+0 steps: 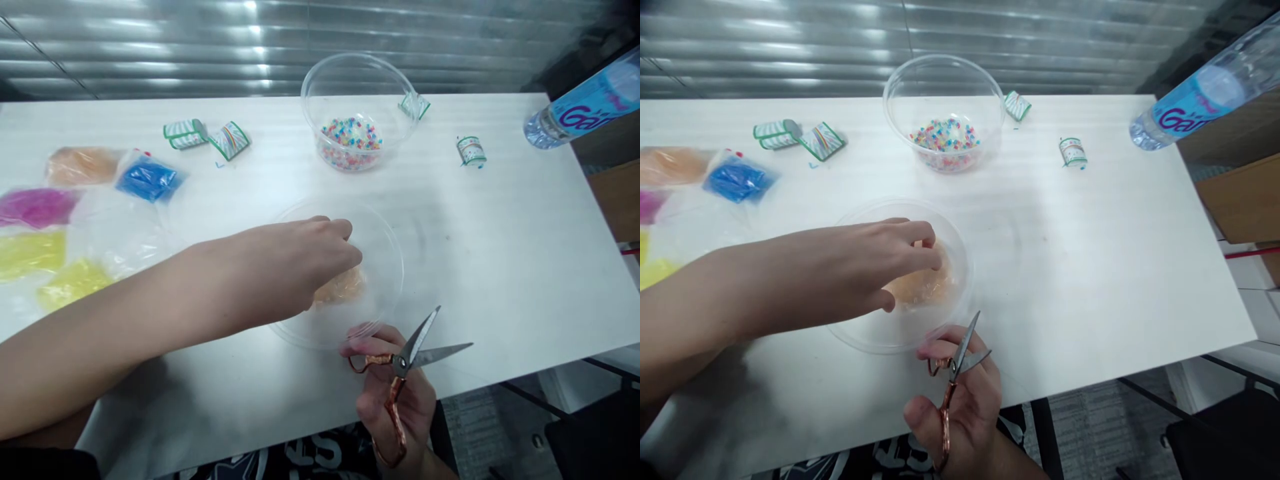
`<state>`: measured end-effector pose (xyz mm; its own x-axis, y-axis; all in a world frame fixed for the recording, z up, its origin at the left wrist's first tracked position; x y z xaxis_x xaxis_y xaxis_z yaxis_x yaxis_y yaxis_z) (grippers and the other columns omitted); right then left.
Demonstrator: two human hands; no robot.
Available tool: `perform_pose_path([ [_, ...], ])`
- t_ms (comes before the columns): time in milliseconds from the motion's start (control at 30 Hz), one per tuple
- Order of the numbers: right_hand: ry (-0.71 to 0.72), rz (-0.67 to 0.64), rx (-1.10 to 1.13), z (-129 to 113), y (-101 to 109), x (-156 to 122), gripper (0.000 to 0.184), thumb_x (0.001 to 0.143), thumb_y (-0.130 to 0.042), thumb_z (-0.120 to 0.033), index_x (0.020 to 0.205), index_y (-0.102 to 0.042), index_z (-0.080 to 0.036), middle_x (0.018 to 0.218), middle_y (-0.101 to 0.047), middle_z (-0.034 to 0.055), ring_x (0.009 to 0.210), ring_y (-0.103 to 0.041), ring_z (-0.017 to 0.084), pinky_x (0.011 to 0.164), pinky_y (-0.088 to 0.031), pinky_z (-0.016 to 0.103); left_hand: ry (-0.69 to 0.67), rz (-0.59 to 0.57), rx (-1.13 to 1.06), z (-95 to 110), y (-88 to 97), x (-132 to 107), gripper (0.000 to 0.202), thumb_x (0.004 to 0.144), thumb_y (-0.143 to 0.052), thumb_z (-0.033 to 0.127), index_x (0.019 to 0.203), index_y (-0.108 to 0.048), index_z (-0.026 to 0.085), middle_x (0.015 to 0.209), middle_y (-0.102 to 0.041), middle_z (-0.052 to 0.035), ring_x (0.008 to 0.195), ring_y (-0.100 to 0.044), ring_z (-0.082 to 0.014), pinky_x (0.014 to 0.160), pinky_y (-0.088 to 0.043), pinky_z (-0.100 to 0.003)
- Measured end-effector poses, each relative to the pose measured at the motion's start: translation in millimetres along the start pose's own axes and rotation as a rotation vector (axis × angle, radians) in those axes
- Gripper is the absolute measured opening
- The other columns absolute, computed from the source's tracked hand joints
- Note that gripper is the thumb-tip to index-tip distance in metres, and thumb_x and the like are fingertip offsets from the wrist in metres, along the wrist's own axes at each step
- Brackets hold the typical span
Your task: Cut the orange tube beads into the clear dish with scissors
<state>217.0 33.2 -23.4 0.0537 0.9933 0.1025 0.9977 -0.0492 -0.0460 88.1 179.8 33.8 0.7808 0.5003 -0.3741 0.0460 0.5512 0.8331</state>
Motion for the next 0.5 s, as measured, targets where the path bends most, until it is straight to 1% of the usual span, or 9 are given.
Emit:
perform_pose_path([
  [67, -0.003, -0.006, -0.016, 0.6, 0.2, -0.6, 0.031, 0.081, -0.065, -0.030, 0.112, -0.062, -0.026, 0.106, -0.058, 0.0062, 0.089, -0.059, 0.022, 0.065, -0.048, 0.033, -0.042, -0.046, 0.038, 5.0, -3.9, 4.9, 0.025, 0.074, -0.062, 0.008, 0.096, -0.061, 0.021, 0.104, -0.057, -0.0038, 0.094, -0.055, -0.0197, 0.075, -0.041, -0.030],
  [133, 0.007, -0.009, -0.049, 0.9, 0.6, -1.0, 0.031, 0.081, -0.064, -0.032, 0.112, -0.063, -0.025, 0.105, -0.059, 0.0066, 0.092, -0.059, 0.023, 0.068, -0.049, 0.034, -0.062, -0.070, 0.045, 7.1, -6.3, 8.5, 0.018, 0.076, -0.060, 0.007, 0.090, -0.059, 0.019, 0.098, -0.055, -0.0038, 0.092, -0.055, -0.0200, 0.073, -0.040, -0.030],
  [233, 0.046, -0.002, -0.071, 0.1, 1.1, -0.9, 0.031, 0.084, -0.063, -0.036, 0.113, -0.063, -0.024, 0.103, -0.058, 0.0072, 0.097, -0.058, 0.023, 0.069, -0.051, 0.033, -0.083, -0.043, -0.009, 5.3, -8.3, 10.0, 0.017, 0.080, -0.053, 0.003, 0.084, -0.056, 0.019, 0.093, -0.054, -0.0023, 0.085, -0.055, -0.0168, 0.068, -0.039, -0.028],
  [367, 0.013, 0.001, -0.069, 0.8, 0.8, 0.2, 0.029, 0.088, -0.060, -0.040, 0.112, -0.063, -0.025, 0.102, -0.058, 0.0076, 0.098, -0.057, 0.023, 0.069, -0.052, 0.033, -0.124, 0.003, -0.072, 0.9, -10.2, 7.3, 0.023, 0.083, -0.044, 0.000, 0.086, -0.055, 0.020, 0.093, -0.057, -0.0009, 0.077, -0.054, -0.0132, 0.066, -0.037, -0.026],
  [433, 0.020, 0.003, -0.064, 0.4, 0.6, 0.4, 0.029, 0.088, -0.061, -0.039, 0.113, -0.063, -0.025, 0.102, -0.058, 0.0074, 0.099, -0.057, 0.023, 0.072, -0.052, 0.035, -0.106, 0.012, -0.047, -0.7, -8.7, 6.2, 0.024, 0.082, -0.044, -0.001, 0.087, -0.055, 0.020, 0.091, -0.058, -0.0016, 0.072, -0.052, -0.0131, 0.062, -0.037, -0.026],
  [500, 0.030, -0.001, -0.058, 0.1, 0.4, 0.1, 0.029, 0.087, -0.062, -0.036, 0.114, -0.062, -0.026, 0.103, -0.058, 0.0071, 0.100, -0.056, 0.023, 0.074, -0.053, 0.035, -0.068, 0.028, -0.026, -2.2, -4.2, 5.8, 0.023, 0.080, -0.045, -0.001, 0.084, -0.056, 0.020, 0.087, -0.059, -0.0015, 0.066, -0.052, -0.0128, 0.059, -0.036, -0.026],
])
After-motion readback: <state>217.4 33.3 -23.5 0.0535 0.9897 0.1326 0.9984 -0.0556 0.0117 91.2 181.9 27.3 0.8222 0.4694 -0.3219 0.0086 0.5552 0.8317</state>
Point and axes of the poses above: each hand's wrist, its own x-axis towards the middle knuckle, its own y-axis out of the back of the hand, z = x × y, the point moved 4 cm from there along x, towards the middle knuckle
